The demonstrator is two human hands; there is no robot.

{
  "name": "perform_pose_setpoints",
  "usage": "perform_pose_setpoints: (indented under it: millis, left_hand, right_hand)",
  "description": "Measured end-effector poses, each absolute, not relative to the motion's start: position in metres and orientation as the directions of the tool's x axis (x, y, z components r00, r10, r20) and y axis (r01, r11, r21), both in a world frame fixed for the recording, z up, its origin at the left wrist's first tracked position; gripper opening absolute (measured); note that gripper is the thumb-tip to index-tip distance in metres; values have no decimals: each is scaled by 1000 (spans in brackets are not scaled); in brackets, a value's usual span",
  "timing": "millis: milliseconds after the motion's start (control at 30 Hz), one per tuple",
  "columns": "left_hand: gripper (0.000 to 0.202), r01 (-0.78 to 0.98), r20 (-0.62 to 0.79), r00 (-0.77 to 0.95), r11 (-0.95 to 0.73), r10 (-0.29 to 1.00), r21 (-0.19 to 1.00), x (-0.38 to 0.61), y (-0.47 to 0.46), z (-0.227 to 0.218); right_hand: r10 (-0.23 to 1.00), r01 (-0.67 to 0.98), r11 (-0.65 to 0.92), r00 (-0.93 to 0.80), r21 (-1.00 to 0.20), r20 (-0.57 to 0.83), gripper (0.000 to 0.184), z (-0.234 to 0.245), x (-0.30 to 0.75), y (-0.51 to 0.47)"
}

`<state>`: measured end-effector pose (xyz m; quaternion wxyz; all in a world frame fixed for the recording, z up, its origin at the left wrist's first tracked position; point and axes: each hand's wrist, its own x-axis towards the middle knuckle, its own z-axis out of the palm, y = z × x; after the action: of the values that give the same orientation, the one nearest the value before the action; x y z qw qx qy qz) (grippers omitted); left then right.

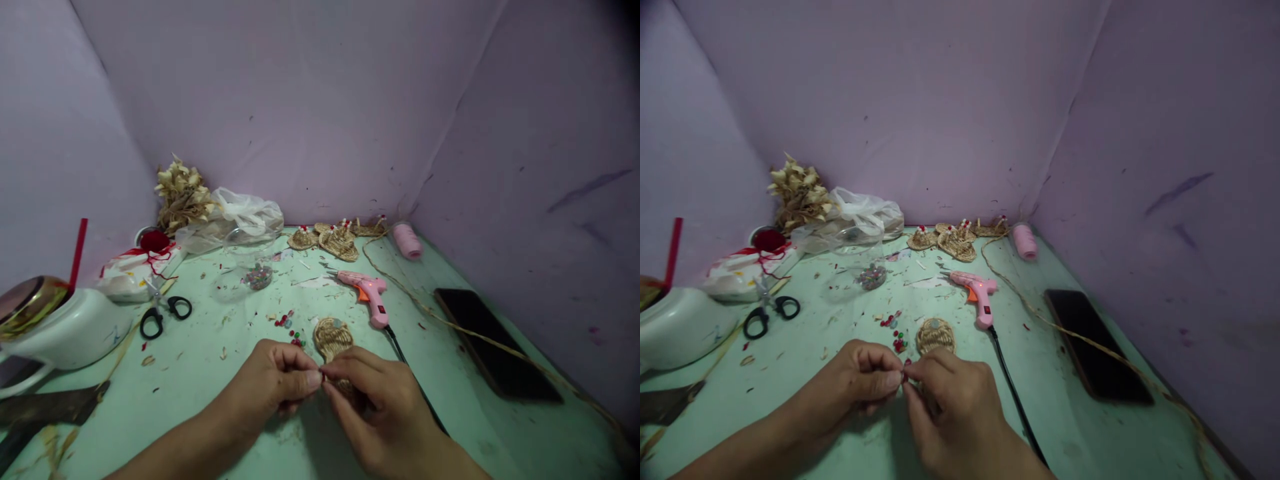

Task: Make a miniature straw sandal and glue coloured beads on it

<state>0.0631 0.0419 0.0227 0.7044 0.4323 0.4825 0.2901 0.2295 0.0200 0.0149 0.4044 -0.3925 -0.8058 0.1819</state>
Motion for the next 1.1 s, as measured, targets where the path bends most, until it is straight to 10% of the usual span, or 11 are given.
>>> perform_pose_setpoints:
  millis: [600,833,1100]
  left_hand:
    - [33,84,-397,303,391,866,917,64,38,32]
    - [36,59,-337,152,332,929,941,52,62,29]
    - [34,138,-348,158,329,924,934,52,65,14]
  right_hand:
    - [750,528,614,-159,-587,641,10,25,240,25]
    - [944,868,-209,300,-449,140,45,28,288,75]
    - [937,563,-308,318,-767,-144,10,0,292,98]
